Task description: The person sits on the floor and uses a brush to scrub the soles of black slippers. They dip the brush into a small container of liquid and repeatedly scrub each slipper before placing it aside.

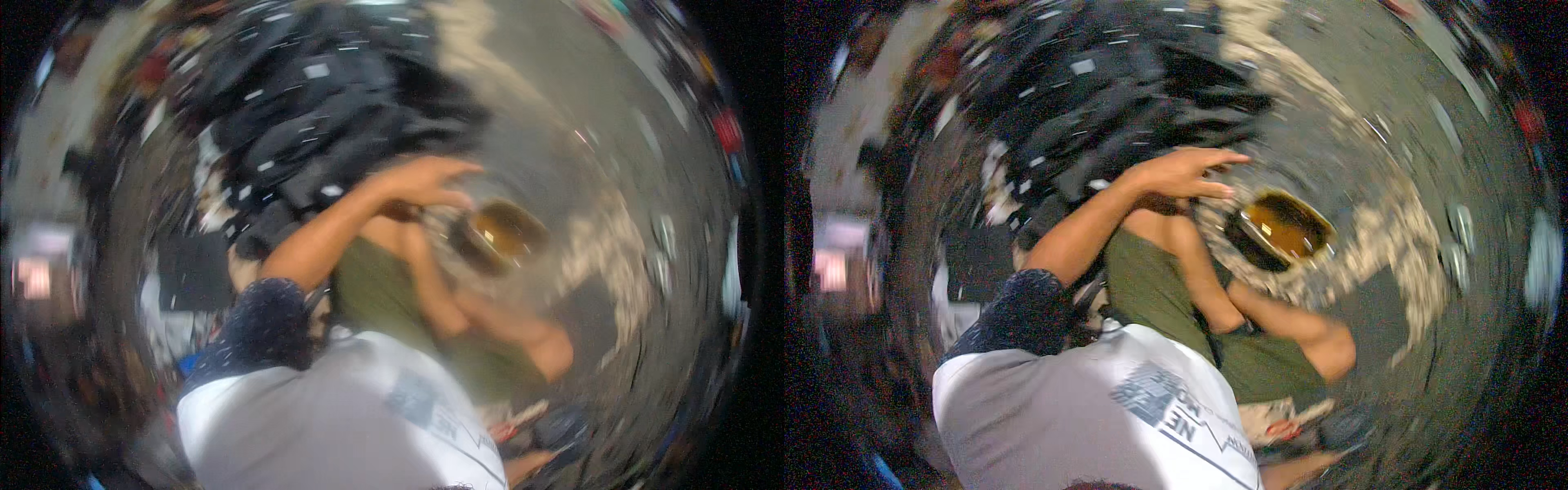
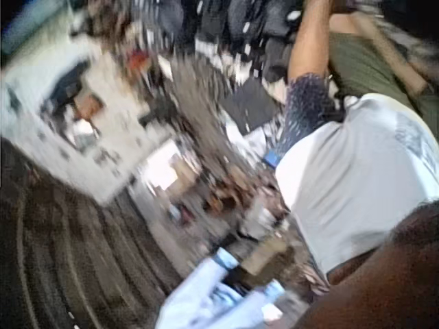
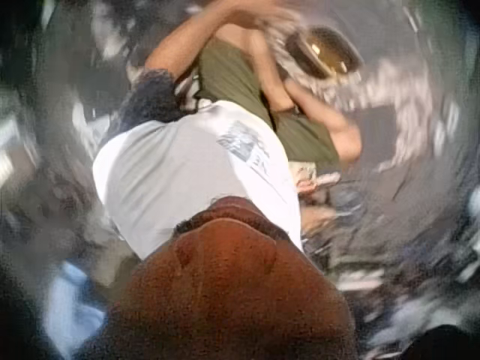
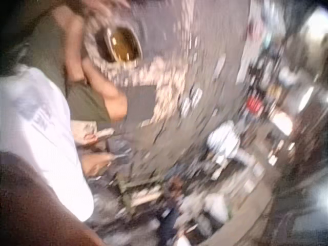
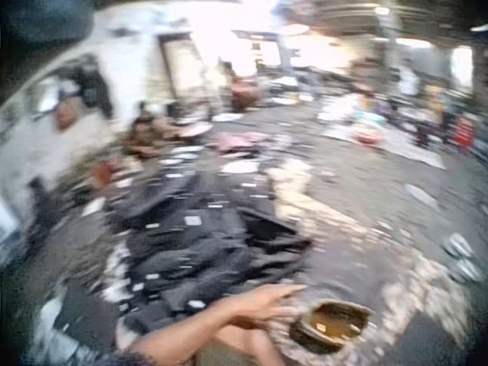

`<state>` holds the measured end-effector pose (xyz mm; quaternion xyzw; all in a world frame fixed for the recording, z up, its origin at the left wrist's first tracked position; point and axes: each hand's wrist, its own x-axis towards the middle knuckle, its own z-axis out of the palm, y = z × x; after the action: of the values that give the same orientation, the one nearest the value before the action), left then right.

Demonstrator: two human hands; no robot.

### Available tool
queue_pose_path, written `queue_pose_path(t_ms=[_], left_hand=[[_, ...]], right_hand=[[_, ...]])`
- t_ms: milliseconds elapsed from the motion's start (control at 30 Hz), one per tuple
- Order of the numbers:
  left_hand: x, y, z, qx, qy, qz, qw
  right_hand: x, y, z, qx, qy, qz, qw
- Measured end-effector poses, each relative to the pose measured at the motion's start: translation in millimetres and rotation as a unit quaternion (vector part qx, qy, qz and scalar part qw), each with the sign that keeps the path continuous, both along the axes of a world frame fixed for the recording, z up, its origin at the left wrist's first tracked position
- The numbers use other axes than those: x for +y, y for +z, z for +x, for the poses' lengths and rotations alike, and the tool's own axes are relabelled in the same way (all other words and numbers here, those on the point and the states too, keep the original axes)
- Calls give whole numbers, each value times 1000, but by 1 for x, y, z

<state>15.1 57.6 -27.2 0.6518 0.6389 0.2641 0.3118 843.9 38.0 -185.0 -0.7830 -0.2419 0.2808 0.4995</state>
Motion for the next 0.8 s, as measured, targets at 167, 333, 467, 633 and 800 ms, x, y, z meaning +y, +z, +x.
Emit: queue_pose_path(t_ms=[167,333,467,633,800], left_hand=[[-174,93,-70,-247,319,143,904],[-381,33,-230,-214,623,378,650],[-522,-114,-329,-166,825,175,510],[-571,-237,-365,37,853,-117,506],[-502,-222,-372,254,738,-326,534]], right_hand=[[71,1,-87,-298,151,-42,942],[121,57,-138,-513,190,-29,837],[153,91,-162,-604,197,-29,772],[174,133,-174,-669,186,-48,718],[153,165,-161,-636,158,-59,753]])
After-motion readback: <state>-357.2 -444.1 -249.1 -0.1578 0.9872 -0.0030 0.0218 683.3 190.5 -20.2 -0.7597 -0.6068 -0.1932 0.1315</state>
